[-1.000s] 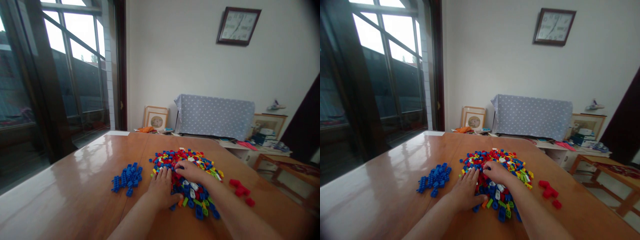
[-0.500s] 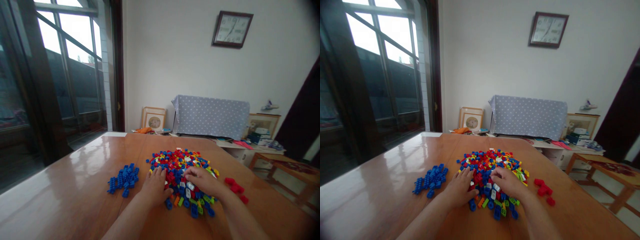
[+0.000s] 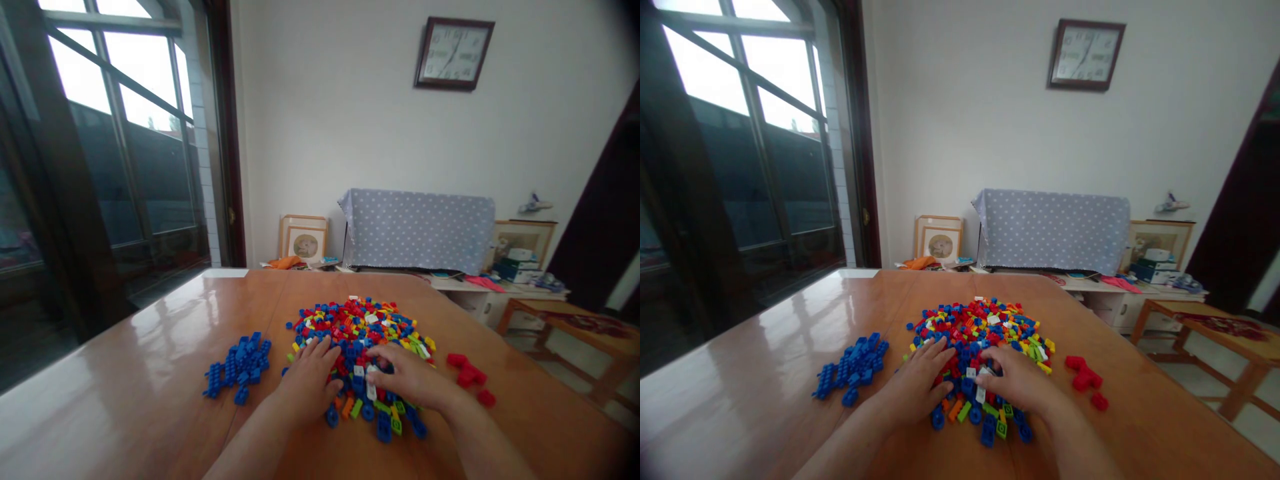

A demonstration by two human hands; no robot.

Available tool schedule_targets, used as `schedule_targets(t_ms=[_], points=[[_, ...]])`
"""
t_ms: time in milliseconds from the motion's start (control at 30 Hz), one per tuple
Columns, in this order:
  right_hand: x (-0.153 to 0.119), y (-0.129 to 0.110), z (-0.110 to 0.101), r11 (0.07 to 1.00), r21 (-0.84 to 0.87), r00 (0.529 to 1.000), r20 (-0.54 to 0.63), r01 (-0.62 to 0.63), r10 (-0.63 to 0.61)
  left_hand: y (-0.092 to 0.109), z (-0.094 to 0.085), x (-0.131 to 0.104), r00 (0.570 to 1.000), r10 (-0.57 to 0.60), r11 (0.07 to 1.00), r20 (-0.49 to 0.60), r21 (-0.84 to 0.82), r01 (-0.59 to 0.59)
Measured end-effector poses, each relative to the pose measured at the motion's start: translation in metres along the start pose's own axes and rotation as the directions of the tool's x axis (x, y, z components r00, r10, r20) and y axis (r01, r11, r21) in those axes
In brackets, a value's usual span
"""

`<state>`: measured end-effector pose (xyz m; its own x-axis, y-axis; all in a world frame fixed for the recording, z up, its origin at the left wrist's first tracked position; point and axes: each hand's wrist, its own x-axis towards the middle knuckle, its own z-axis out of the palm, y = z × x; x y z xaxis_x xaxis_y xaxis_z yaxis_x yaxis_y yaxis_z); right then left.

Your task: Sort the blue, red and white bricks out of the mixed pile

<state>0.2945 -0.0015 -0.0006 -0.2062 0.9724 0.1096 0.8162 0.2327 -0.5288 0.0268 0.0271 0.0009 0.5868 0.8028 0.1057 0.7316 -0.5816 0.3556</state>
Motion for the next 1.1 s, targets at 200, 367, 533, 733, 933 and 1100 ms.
schedule_targets(t_ms=[200,367,533,733,933,1100], points=[[0.012,-0.008,0.016,0.999,-0.043,0.998,-0.064,0.013,-0.016,-0.006,0.003,0.003,0.999,-0.006,0.999,-0.042,0.038,0.007],[0.021,0.009,0.014,0.999,-0.016,0.984,-0.174,-0.033,0.029,-0.008,-0.001,0.005,0.997,-0.012,0.998,-0.074,0.054,0.016],[0.023,0.040,0.001,0.987,0.042,0.929,-0.334,-0.154,0.159,-0.006,-0.004,0.006,0.998,-0.034,0.999,-0.056,0.036,0.036],[0.020,0.057,-0.012,0.945,-0.026,0.885,-0.358,-0.327,0.297,-0.002,-0.002,0.006,0.992,0.017,1.000,-0.125,-0.010,-0.019],[0.022,0.044,-0.001,0.954,-0.111,0.936,-0.251,-0.279,0.245,0.002,0.003,0.004,0.992,0.116,0.993,-0.044,-0.033,-0.117],[0.024,0.031,0.009,0.991,0.019,0.971,-0.200,-0.130,0.132,0.002,0.002,0.006,0.990,0.117,0.993,-0.083,-0.021,-0.119]])
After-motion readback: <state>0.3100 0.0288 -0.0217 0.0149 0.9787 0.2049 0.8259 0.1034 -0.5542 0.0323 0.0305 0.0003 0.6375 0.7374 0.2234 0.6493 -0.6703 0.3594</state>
